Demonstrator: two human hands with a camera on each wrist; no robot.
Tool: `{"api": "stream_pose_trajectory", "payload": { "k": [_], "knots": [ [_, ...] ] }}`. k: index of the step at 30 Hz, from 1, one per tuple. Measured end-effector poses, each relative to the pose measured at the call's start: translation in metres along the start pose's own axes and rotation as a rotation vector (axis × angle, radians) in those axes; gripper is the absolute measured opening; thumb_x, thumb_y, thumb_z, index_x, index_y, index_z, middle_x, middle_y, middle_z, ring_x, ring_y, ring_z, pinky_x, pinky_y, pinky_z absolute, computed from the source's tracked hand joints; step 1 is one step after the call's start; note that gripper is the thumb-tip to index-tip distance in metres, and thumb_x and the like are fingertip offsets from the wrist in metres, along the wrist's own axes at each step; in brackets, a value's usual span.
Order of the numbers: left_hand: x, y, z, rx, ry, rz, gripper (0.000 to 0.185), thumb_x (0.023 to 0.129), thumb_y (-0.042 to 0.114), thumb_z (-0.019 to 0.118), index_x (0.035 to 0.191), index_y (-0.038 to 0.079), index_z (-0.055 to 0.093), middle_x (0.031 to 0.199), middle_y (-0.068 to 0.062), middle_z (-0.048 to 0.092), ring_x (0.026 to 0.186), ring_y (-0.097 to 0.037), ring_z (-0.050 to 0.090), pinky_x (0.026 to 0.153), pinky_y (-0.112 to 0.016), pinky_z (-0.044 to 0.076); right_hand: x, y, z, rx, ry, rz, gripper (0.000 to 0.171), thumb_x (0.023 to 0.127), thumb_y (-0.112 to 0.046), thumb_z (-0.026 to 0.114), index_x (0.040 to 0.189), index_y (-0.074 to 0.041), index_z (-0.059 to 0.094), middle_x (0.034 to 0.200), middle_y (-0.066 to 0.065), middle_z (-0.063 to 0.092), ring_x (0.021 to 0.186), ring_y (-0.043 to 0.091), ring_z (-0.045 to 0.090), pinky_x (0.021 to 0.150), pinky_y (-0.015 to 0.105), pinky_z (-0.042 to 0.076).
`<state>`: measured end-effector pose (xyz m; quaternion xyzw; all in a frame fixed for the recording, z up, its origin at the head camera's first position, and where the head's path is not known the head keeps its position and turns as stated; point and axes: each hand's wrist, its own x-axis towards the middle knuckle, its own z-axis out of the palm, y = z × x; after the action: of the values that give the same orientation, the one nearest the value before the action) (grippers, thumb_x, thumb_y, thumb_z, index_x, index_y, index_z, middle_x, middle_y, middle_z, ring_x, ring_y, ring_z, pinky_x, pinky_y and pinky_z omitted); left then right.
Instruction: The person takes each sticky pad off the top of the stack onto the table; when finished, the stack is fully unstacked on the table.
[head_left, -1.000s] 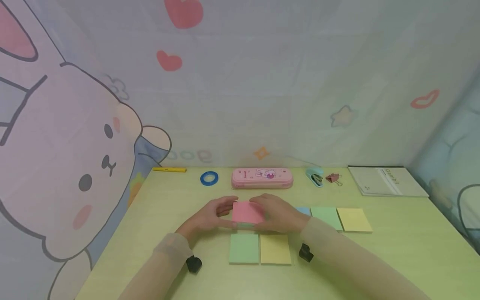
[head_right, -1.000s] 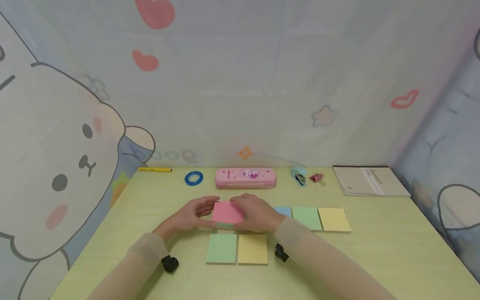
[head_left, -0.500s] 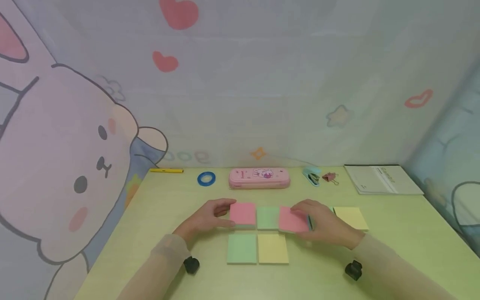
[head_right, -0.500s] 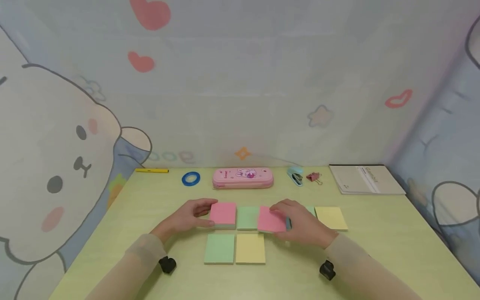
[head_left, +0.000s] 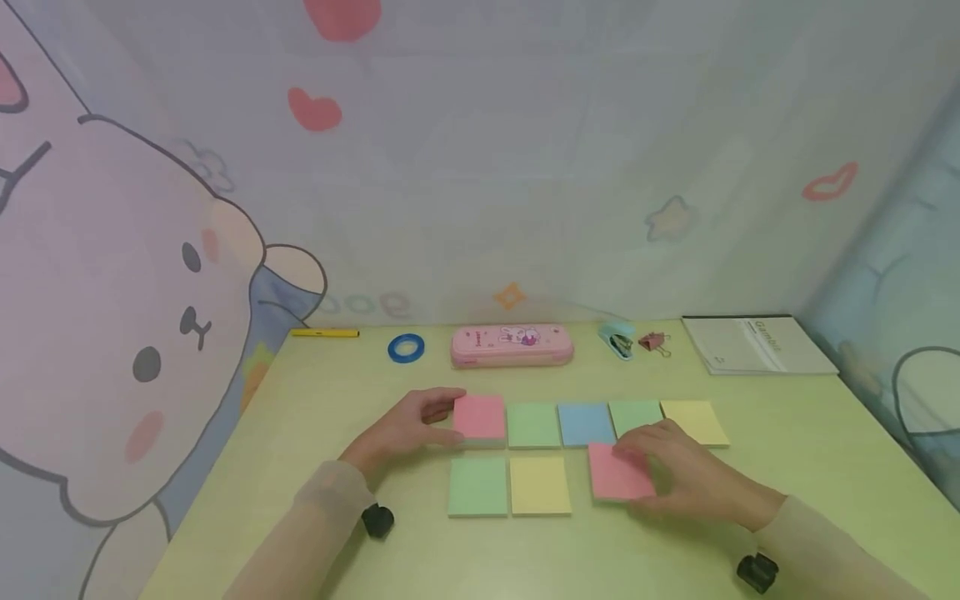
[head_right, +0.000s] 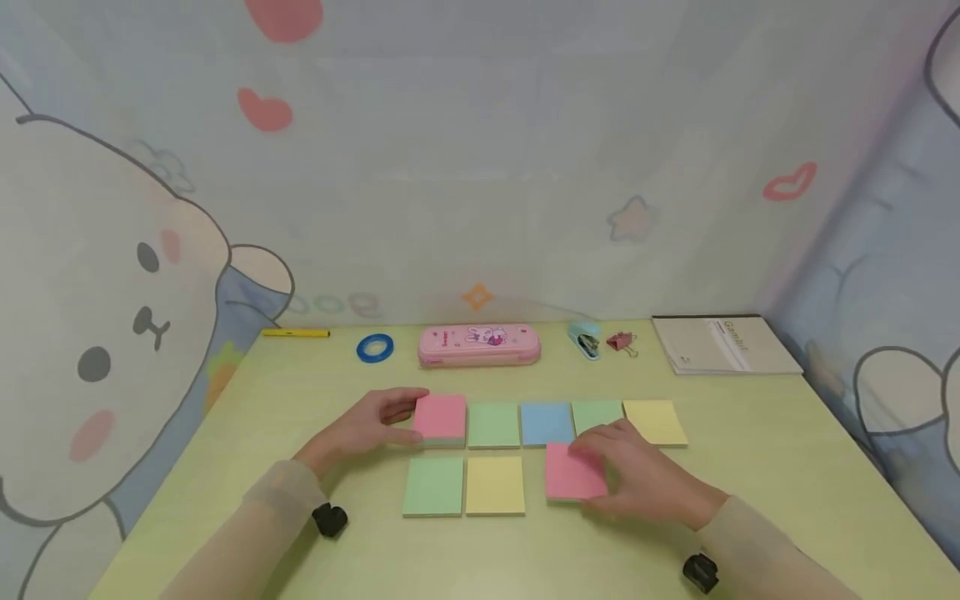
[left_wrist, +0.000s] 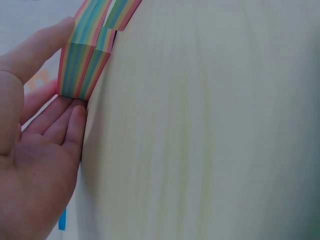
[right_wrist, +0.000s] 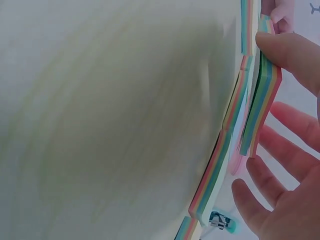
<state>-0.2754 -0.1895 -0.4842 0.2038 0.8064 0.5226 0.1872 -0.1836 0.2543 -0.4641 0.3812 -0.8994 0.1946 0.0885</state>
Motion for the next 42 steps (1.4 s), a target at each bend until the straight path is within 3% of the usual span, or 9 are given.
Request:
{"api": "stream_pose_trajectory", "payload": {
  "k": [3, 9, 14, 23, 42],
  "knots": [
    [0.002, 0.002, -0.002, 0.007, 0.000, 0.001, 0.078, 0.090, 0.025, 0.086, 0.156, 0.007, 0.049, 0.159, -0.012, 0.050, 0.147, -0.032, 0.049, 0.123, -0.044, 0.038, -0.002, 0.000, 0.000, 0.003, -0.012, -0.008, 0.057, 0.074, -0.031, 0.095, 0.123, -0.015, 0.071, 0.124, -0.009, 0.070, 0.113, 0.014, 0.061, 0.099, 0.040, 0.047],
    [0.002, 0.004, -0.002, 0.001, -0.006, -0.001, 0.078, 0.090, 0.025, 0.086, 0.156, 0.007, 0.049, 0.159, -0.013, 0.051, 0.146, -0.032, 0.050, 0.123, -0.044, 0.039, -0.006, -0.005, 0.003, 0.051, -0.092, 0.034, 0.057, 0.077, -0.032, 0.093, 0.129, -0.018, 0.071, 0.131, -0.007, 0.069, 0.119, 0.020, 0.060, 0.100, 0.045, 0.055],
    [0.002, 0.004, -0.003, 0.001, -0.007, 0.008, 0.078, 0.090, 0.025, 0.086, 0.156, 0.006, 0.049, 0.159, -0.014, 0.051, 0.146, -0.032, 0.050, 0.123, -0.044, 0.039, 0.000, -0.009, 0.008, 0.043, -0.080, 0.025, 0.055, 0.079, -0.031, 0.092, 0.128, -0.018, 0.071, 0.128, -0.009, 0.070, 0.116, 0.017, 0.062, 0.100, 0.044, 0.057],
    [0.002, 0.004, -0.003, -0.003, -0.008, 0.008, 0.077, 0.091, 0.021, 0.086, 0.156, 0.005, 0.048, 0.160, -0.014, 0.050, 0.147, -0.032, 0.049, 0.123, -0.042, 0.038, 0.016, -0.015, 0.015, 0.074, -0.132, 0.033, 0.058, 0.082, -0.029, 0.090, 0.133, -0.011, 0.070, 0.133, -0.003, 0.070, 0.119, 0.019, 0.062, 0.103, 0.046, 0.056],
    [0.001, 0.002, -0.002, -0.005, -0.008, -0.004, 0.078, 0.090, 0.023, 0.086, 0.156, 0.005, 0.049, 0.158, -0.015, 0.051, 0.146, -0.033, 0.050, 0.122, -0.043, 0.040, 0.017, -0.018, 0.016, 0.074, -0.143, 0.043, 0.062, 0.078, -0.031, 0.093, 0.132, -0.010, 0.070, 0.131, -0.003, 0.070, 0.118, 0.019, 0.062, 0.103, 0.045, 0.056]
  ]
}}
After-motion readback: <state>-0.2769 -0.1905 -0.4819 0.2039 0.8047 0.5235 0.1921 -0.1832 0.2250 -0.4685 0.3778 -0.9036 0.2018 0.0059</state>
